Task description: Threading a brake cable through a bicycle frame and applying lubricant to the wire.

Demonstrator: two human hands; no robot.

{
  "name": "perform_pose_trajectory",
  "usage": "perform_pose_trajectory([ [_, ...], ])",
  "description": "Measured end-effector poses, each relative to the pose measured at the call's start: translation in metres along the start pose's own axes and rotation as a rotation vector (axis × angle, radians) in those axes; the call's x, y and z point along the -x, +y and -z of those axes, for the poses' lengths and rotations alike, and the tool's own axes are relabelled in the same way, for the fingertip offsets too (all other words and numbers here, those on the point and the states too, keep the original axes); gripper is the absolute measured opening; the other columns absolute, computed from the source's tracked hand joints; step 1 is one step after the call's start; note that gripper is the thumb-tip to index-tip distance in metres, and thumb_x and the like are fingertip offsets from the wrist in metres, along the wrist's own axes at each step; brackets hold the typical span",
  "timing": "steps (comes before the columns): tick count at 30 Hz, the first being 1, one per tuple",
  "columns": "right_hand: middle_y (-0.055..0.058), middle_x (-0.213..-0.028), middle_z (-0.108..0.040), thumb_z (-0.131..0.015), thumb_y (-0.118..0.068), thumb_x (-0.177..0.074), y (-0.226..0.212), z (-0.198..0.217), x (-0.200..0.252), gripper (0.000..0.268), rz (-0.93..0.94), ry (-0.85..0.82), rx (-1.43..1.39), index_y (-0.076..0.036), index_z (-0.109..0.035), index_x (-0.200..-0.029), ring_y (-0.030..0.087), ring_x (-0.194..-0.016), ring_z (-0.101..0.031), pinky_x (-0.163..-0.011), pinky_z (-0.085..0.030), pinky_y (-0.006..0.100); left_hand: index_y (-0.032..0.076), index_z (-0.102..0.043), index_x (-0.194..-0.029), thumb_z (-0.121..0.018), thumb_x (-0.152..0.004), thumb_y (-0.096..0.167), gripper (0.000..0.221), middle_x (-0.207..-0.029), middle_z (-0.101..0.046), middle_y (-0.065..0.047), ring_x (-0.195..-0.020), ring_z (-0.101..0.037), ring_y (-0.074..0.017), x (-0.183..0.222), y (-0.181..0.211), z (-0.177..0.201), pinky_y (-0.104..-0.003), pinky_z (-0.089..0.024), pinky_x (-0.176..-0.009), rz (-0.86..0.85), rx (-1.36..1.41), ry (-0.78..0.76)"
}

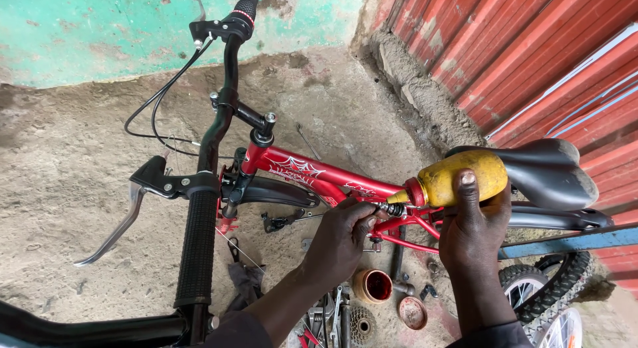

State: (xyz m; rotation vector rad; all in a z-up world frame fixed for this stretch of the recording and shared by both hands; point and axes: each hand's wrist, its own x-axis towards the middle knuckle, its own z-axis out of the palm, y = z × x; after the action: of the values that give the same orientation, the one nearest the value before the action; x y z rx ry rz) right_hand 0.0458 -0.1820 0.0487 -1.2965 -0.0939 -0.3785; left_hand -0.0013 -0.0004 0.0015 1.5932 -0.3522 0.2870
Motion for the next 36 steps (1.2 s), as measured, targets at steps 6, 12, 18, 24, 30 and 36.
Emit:
perform_pose_trajectory([
  [6, 0.013, -0.123, -0.055, -0.061, -0.021, -0.101, 0.001, 0.001, 0.000, 0.048, 0.011, -0.004, -0.005, -0.001, -0.041, -0.139, 0.018, -0.108, -0.061, -0.097, -0.057, 0.030, -0.001, -0.070, -0.102, -0.054, -0.093, -0.006, 0.019, -0.087, -0.068, -0.010, -0.061, -0.049, -0.0157, -0.001, 0.002, 0.000, -0.033, -0.041, -0.056, 0.003, -0.028, 0.010],
  [12, 0.013, -0.123, -0.053, -0.061, -0.023, -0.100, 0.007, -0.002, -0.003, 0.049, -0.060, 0.014, -0.041, -0.002, -0.039, -0.140, 0.018, -0.105, -0.062, -0.094, -0.058, 0.032, -0.002, -0.068, -0.104, -0.052, -0.090, -0.014, 0.024, -0.089, -0.068, -0.010, -0.060, -0.047, -0.0132, -0.002, -0.002, 0.002, -0.031, -0.039, -0.054, 0.006, 0.021, 0.010],
  [18, 0.015, -0.094, -0.069, -0.076, -0.022, -0.097, 0.024, 0.008, -0.006, 0.039, -0.168, 0.161, -0.253, -0.004, -0.052, -0.121, 0.029, -0.075, -0.076, -0.062, -0.069, 0.040, 0.008, -0.075, -0.106, -0.056, -0.101, 0.005, 0.020, -0.080, -0.065, -0.016, -0.075, -0.067, -0.0267, -0.010, -0.025, 0.015, -0.040, -0.057, -0.070, 0.087, 0.012, 0.089],
  [24, 0.014, -0.106, -0.071, -0.075, -0.025, -0.095, 0.024, 0.018, -0.004, 0.038, -0.284, 0.141, -0.262, -0.013, -0.053, -0.124, 0.032, -0.088, -0.076, -0.072, -0.070, 0.049, 0.009, -0.075, -0.100, -0.055, -0.100, 0.003, 0.021, -0.074, -0.064, -0.014, -0.067, -0.063, -0.0257, -0.019, -0.020, 0.041, -0.037, -0.054, -0.070, 0.210, -0.133, 0.245],
  [30, 0.018, -0.105, -0.075, -0.077, -0.017, -0.091, 0.019, 0.013, 0.001, 0.025, -0.421, 0.143, -0.427, -0.005, -0.064, -0.108, 0.035, -0.095, -0.077, -0.085, -0.066, 0.055, 0.007, -0.075, -0.100, -0.053, -0.103, 0.003, 0.022, -0.075, -0.063, -0.013, -0.067, -0.061, -0.0226, -0.023, -0.011, 0.050, -0.034, -0.052, -0.065, 0.151, -0.179, 0.398],
  [36, 0.025, -0.108, -0.072, -0.078, -0.006, -0.083, 0.021, 0.014, 0.001, 0.033, -0.438, 0.108, -0.447, 0.003, -0.063, -0.110, 0.044, -0.101, -0.073, -0.097, -0.061, 0.061, 0.005, -0.075, -0.107, -0.055, -0.104, 0.003, 0.020, -0.085, -0.068, -0.017, -0.075, -0.068, -0.0283, -0.027, -0.008, 0.057, -0.038, -0.057, -0.068, 0.073, -0.223, 0.478],
])
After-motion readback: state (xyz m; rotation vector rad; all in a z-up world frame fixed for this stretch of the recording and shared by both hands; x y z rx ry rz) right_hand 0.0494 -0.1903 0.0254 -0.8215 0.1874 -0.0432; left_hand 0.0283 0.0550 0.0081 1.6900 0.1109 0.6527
